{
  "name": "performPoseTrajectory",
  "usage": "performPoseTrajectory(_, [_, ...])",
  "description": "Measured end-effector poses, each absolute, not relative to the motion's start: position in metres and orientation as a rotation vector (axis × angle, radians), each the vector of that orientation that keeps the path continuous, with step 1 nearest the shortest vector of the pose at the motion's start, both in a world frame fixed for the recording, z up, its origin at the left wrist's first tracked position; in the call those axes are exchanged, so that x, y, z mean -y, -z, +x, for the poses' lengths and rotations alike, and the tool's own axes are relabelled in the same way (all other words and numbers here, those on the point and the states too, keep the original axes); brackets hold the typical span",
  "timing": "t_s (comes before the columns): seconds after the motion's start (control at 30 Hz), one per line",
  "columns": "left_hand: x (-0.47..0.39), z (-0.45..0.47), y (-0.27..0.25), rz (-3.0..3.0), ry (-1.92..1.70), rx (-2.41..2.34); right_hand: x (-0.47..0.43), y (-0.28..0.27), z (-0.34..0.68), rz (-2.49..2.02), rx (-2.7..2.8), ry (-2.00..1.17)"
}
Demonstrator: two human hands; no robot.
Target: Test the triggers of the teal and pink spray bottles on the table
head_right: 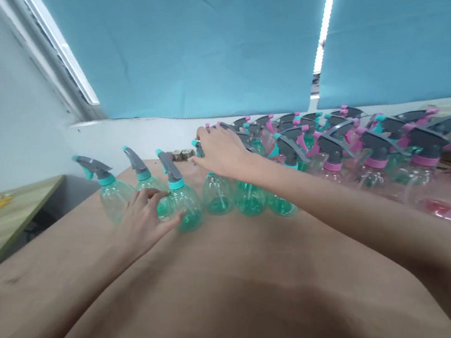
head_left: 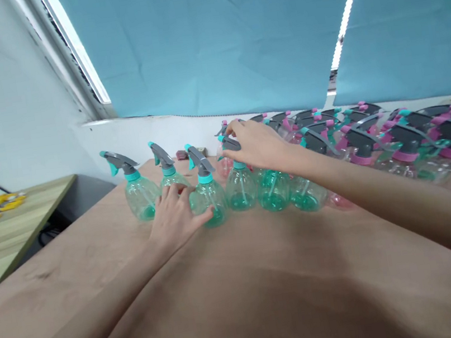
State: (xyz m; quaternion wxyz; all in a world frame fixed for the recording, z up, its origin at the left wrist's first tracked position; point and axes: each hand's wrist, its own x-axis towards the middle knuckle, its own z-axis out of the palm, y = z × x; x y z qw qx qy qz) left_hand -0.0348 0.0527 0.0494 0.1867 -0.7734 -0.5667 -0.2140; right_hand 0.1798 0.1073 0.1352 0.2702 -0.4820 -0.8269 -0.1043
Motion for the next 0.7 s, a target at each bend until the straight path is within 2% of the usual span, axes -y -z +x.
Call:
performPoseTrajectory(0.33, [-0.064,-0.029,-0.051,-2.076,0.545,1.645,-0.128,-0.125,0.170,-1.431,2.306,0.333])
performPoseTrajectory(0.7, [-0.075,-0.028,-0.048,-2.003,0.529,1.679,-0.111,-0.132,0.185,-1.318,2.358,0.119])
